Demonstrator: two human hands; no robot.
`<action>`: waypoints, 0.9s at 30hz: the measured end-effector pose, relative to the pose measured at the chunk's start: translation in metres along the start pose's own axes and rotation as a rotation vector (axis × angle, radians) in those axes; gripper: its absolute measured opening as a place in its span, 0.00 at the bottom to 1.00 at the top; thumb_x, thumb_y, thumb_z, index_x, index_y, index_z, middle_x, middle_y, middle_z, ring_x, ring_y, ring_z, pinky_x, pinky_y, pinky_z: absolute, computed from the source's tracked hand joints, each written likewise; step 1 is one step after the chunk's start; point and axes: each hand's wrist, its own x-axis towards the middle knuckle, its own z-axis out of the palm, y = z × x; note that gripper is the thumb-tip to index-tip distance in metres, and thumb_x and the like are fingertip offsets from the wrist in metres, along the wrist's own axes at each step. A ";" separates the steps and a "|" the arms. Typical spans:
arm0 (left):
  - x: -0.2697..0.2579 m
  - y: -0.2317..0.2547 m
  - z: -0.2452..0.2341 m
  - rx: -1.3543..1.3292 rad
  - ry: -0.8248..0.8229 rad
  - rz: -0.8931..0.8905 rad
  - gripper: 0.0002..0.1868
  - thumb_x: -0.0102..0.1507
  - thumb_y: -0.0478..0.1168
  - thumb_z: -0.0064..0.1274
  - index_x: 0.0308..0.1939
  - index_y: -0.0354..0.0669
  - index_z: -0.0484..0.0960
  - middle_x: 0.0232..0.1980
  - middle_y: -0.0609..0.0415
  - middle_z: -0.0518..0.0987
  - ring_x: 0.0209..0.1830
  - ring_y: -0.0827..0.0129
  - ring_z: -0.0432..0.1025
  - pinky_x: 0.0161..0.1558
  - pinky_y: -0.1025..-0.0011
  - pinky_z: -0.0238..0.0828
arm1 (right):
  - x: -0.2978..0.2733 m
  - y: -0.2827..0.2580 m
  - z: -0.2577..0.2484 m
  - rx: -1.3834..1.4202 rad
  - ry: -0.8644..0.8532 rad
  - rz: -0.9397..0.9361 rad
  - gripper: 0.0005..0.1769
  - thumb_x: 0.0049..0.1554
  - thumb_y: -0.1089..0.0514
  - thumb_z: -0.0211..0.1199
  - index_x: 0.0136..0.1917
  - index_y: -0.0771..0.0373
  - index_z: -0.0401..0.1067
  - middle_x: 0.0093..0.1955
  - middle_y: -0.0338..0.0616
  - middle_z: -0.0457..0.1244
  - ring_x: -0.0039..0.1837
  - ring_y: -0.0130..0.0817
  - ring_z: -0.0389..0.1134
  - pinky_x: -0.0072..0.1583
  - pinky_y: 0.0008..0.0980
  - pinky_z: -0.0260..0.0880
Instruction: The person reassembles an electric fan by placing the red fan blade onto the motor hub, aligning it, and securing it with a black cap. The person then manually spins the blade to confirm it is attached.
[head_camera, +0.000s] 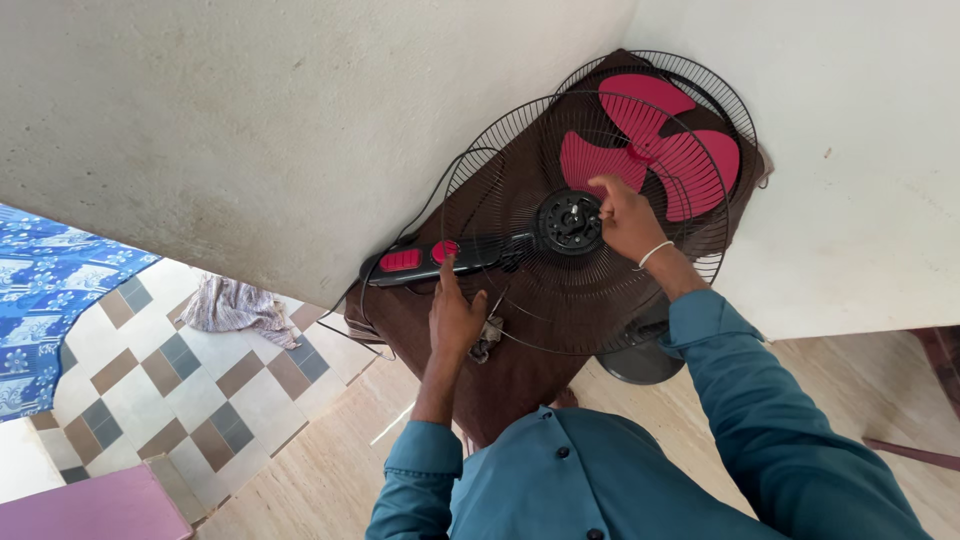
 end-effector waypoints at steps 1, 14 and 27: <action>-0.001 0.003 -0.002 -0.005 0.010 0.013 0.48 0.59 0.41 0.61 0.78 0.47 0.51 0.69 0.33 0.70 0.67 0.38 0.68 0.63 0.48 0.66 | -0.003 -0.007 -0.003 0.013 0.003 -0.017 0.37 0.56 0.73 0.55 0.77 0.54 0.63 0.49 0.51 0.68 0.51 0.39 0.74 0.57 0.35 0.76; -0.006 0.051 -0.006 0.253 0.113 0.041 0.37 0.57 0.40 0.63 0.69 0.44 0.67 0.74 0.32 0.58 0.74 0.36 0.52 0.68 0.40 0.50 | -0.011 -0.068 -0.010 -0.118 -0.021 -0.230 0.56 0.42 0.58 0.79 0.78 0.55 0.53 0.65 0.47 0.65 0.68 0.52 0.62 0.70 0.52 0.58; 0.056 0.066 0.073 0.105 -0.103 0.218 0.36 0.57 0.42 0.63 0.69 0.43 0.70 0.67 0.46 0.73 0.66 0.48 0.63 0.64 0.46 0.56 | -0.012 -0.048 -0.021 0.122 0.004 -0.162 0.45 0.46 0.61 0.77 0.74 0.54 0.61 0.62 0.43 0.69 0.61 0.39 0.72 0.58 0.36 0.74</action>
